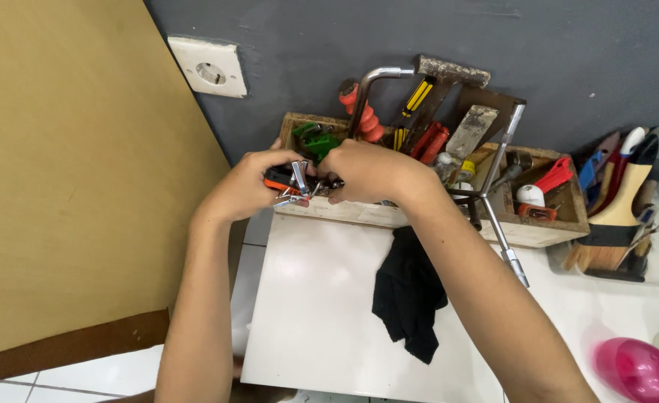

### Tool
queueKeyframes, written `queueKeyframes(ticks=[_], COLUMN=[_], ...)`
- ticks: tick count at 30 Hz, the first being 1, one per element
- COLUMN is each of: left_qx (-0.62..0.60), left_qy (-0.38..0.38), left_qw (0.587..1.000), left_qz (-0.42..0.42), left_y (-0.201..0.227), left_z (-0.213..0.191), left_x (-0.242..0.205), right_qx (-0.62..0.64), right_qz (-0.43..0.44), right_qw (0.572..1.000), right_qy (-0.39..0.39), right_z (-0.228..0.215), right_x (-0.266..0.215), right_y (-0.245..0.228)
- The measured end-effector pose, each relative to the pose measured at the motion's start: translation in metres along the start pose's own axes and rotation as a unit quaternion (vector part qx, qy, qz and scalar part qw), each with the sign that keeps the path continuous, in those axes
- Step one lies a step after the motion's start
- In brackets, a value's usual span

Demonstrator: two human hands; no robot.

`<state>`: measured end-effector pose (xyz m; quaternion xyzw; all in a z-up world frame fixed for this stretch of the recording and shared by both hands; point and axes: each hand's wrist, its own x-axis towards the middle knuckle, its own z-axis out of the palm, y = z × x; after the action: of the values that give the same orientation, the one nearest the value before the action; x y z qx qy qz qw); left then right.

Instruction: The person organizes various tools inside a wooden crate on a white surface. They handle a set of Allen keys, a hammer, pliers, screwdrivers, and a T-handle wrench, placing them into the crate's compartments. The person also moves a container of brushes and a spray bottle to the side.

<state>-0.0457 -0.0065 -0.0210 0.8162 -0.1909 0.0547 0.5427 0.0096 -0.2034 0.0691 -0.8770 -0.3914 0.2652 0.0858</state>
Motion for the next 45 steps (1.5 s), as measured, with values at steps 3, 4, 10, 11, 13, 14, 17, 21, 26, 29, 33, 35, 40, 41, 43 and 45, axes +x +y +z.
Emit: queueKeyframes(ticks=[3, 4, 10, 11, 13, 14, 17, 21, 26, 29, 33, 35, 40, 41, 43, 45], left_qx=[0.01, 0.01, 0.028, 0.04, 0.052, 0.066, 0.087, 0.152, 0.329, 0.359, 0.321, 0.32, 0.263, 0.261, 0.26, 0.355], left_qy=[-0.018, -0.019, -0.068, -0.063, -0.058, -0.015, 0.027, -0.043, -0.083, -0.074, -0.087, -0.099, -0.094, -0.128, -0.159, -0.228], left_qw=[1.0, 1.0, 0.989, 0.988, 0.987, 0.991, 0.993, 0.987, 0.941, 0.929, 0.943, 0.942, 0.96, 0.954, 0.945, 0.88], left_qz=[-0.002, -0.002, -0.128, -0.134, -0.14, -0.117, -0.074, -0.042, -0.018, 0.054, 0.029, 0.006, -0.019, -0.068, -0.117, -0.218], left_y=[0.002, 0.009, 0.045, 0.045, 0.04, 0.035, 0.024, 0.002, -0.023, -0.031, -0.024, -0.016, 0.044, 0.054, 0.053, 0.031], left_z=[-0.008, -0.011, -0.04, -0.044, -0.048, -0.049, -0.04, -0.026, -0.017, -0.015, -0.018, -0.017, -0.023, -0.024, -0.02, -0.014], left_x=[0.001, 0.001, -0.009, -0.01, -0.005, -0.001, 0.022, 0.058, 0.089, 0.09, 0.082, 0.08, 0.083, 0.086, 0.09, 0.094], right_qx=[0.006, 0.007, 0.119, 0.132, 0.142, 0.146, 0.172, 0.295, 0.353, 0.376, 0.424, 0.419, 0.381, 0.381, 0.379, 0.378], right_qz=[-0.003, -0.002, -0.021, -0.056, -0.092, -0.083, -0.078, -0.064, 0.007, 0.027, 0.042, 0.032, 0.02, 0.023, 0.023, 0.027], right_qw=[1.0, 1.0, 0.98, 0.957, 0.924, 0.9, 0.834, 0.731, 0.778, 0.787, 0.781, 0.786, 0.807, 0.81, 0.814, 0.818], right_qy=[0.002, 0.002, 0.158, 0.251, 0.342, 0.403, 0.518, 0.612, 0.52, 0.489, 0.456, 0.454, 0.45, 0.446, 0.44, 0.432], right_z=[-0.006, -0.01, -0.031, -0.03, -0.019, -0.01, 0.039, 0.156, 0.232, 0.252, 0.251, 0.249, 0.251, 0.252, 0.253, 0.253], right_x=[-0.004, -0.009, -0.056, -0.064, -0.083, -0.092, -0.11, -0.115, -0.11, -0.11, -0.107, -0.106, -0.104, -0.104, -0.105, -0.105], right_y=[-0.005, -0.006, -0.005, -0.001, 0.002, 0.001, 0.005, 0.025, 0.026, 0.032, 0.037, 0.037, 0.036, 0.036, 0.035, 0.033])
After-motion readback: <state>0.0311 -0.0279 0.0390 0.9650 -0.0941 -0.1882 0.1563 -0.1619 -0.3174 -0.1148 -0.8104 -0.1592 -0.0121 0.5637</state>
